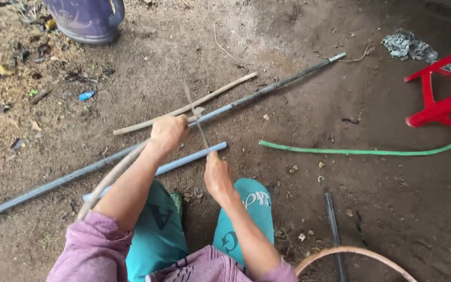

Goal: The person sits on the ground and uses a hand saw to cut a thin wooden stick into smaller pieces. They hold the stick with one hand and saw with the other, occasionally adjusting the stick's position. After cutting, they place the pieces on the ground among other materials.

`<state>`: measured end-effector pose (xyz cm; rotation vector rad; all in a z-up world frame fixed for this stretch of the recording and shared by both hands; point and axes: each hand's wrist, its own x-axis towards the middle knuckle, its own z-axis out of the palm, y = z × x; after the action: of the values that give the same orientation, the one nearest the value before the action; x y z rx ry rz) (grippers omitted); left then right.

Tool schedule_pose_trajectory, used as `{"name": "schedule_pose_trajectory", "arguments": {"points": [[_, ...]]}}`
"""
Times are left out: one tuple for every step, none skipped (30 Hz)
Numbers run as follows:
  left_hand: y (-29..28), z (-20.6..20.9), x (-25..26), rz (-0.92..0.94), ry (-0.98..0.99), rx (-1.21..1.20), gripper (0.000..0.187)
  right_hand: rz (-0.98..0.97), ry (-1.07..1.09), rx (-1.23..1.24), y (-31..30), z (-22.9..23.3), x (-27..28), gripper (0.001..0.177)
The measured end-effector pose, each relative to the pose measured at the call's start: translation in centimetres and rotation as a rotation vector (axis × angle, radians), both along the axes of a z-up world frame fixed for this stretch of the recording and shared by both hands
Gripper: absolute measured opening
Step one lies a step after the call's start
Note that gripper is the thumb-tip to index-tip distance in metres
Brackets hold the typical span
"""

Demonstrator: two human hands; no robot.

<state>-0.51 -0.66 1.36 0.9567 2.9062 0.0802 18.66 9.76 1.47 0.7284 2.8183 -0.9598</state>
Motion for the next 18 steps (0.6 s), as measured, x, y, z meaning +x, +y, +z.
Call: {"name": "schedule_pose_trajectory", "arguments": {"points": [[0.4,-0.8,-0.1,0.002,-0.006,-0.002,0.017,0.002,-0.006,-0.002,0.7,-1.1,-1.1,0.037],[0.7,-1.6,-0.4,0.003,-0.008,0.007,0.02,-0.021,0.047,-0.015,1.1,-2.1,-2.3,0.038],[1.0,-2.3,-0.6,0.005,-0.011,0.015,0.022,-0.044,0.099,-0.028,1.6,-3.1,-3.5,0.038],[1.5,-1.9,-0.5,0.004,-0.001,0.018,0.022,-0.044,0.109,-0.026,1.7,-2.2,-3.8,0.038],[1.9,-1.5,-0.4,-0.021,-0.018,0.039,0.021,-0.049,0.105,-0.026,1.6,-1.4,-4.1,0.036],[1.8,-1.7,0.2,-0.04,-0.052,0.057,0.021,-0.048,0.084,-0.03,1.2,-0.8,-3.8,0.034],[1.4,-2.6,0.3,-0.034,-0.058,0.055,0.021,-0.042,0.077,-0.032,0.6,-0.2,-2.4,0.034],[1.4,-2.9,-0.3,-0.006,-0.01,0.039,0.021,-0.036,0.037,-0.034,0.4,0.8,-1.6,0.034],[1.4,-3.2,-1.0,0.023,0.037,0.023,0.022,-0.03,-0.003,-0.035,0.3,1.7,-0.8,0.035],[1.3,-3.5,-1.2,0.024,0.028,0.025,0.022,-0.03,-0.012,-0.033,0.1,1.5,-0.6,0.035],[1.3,-3.9,-1.4,0.013,0.017,0.053,0.021,-0.022,-0.036,-0.015,0.0,1.2,-0.3,0.035],[1.0,-4.2,-1.7,0.0,0.012,0.078,0.021,-0.016,-0.055,-0.002,-0.4,0.8,0.0,0.036],[1.5,-3.7,-0.5,0.0,0.008,0.076,0.021,-0.016,-0.059,-0.005,0.6,-0.6,-1.3,0.036],[1.9,-3.1,0.4,-0.028,-0.02,0.071,0.022,-0.044,-0.004,-0.052,1.6,-2.1,-2.8,0.035],[2.2,-2.5,1.4,-0.056,-0.048,0.066,0.024,-0.073,0.051,-0.098,2.5,-3.6,-4.1,0.035],[2.1,-2.0,1.6,-0.058,-0.041,0.069,0.024,-0.074,0.058,-0.095,2.4,-3.4,-4.1,0.035],[2.0,-1.3,1.8,-0.044,-0.057,0.09,0.024,-0.064,0.073,-0.111,2.3,-3.3,-4.0,0.035],[2.0,-0.7,1.7,-0.032,-0.074,0.108,0.025,-0.057,0.087,-0.128,2.3,-3.0,-4.2,0.036]]}}
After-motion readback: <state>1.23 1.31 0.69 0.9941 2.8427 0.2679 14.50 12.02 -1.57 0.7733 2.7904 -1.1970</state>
